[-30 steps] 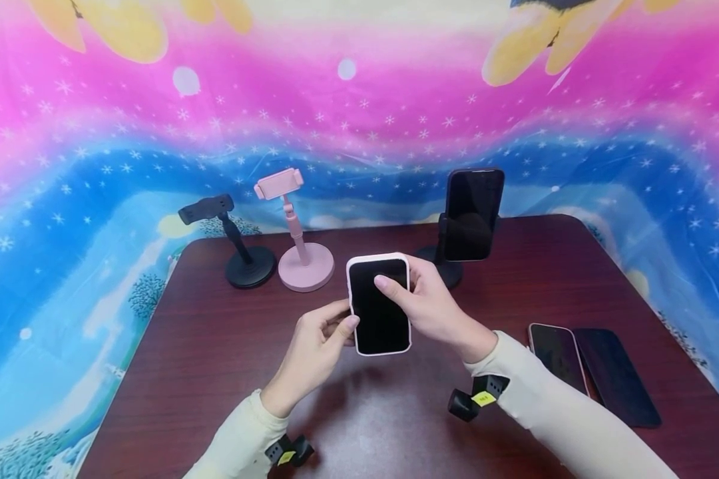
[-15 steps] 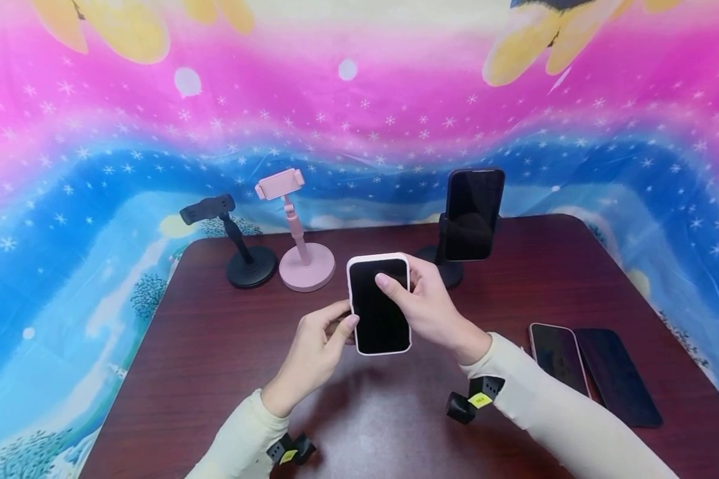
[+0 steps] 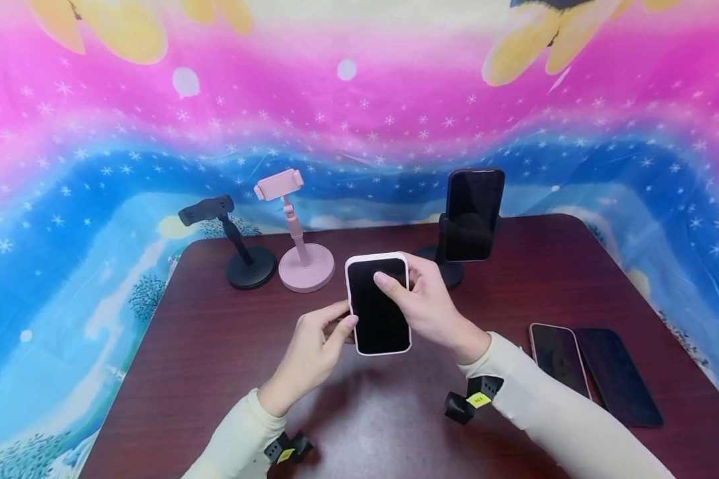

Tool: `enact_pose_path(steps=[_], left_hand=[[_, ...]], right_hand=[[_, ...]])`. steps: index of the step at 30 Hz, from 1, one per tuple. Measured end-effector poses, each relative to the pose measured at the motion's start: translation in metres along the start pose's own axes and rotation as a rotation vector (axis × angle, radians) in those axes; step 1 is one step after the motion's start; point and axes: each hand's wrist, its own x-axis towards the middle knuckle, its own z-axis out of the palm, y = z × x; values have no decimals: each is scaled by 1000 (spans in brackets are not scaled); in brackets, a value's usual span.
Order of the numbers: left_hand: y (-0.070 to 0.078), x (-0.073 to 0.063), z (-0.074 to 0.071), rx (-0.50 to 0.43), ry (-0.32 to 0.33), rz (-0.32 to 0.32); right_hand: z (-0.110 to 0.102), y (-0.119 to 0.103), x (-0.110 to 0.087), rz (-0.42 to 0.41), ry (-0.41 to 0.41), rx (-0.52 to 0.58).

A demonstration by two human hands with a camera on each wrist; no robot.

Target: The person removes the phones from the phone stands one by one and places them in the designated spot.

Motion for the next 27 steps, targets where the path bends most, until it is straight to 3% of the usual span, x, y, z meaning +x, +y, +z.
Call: enact_pose_path(steps=[27], left_hand=[[-1, 3, -1, 87, 0, 55]], right_hand=[[-3, -4, 3, -18, 48, 10]])
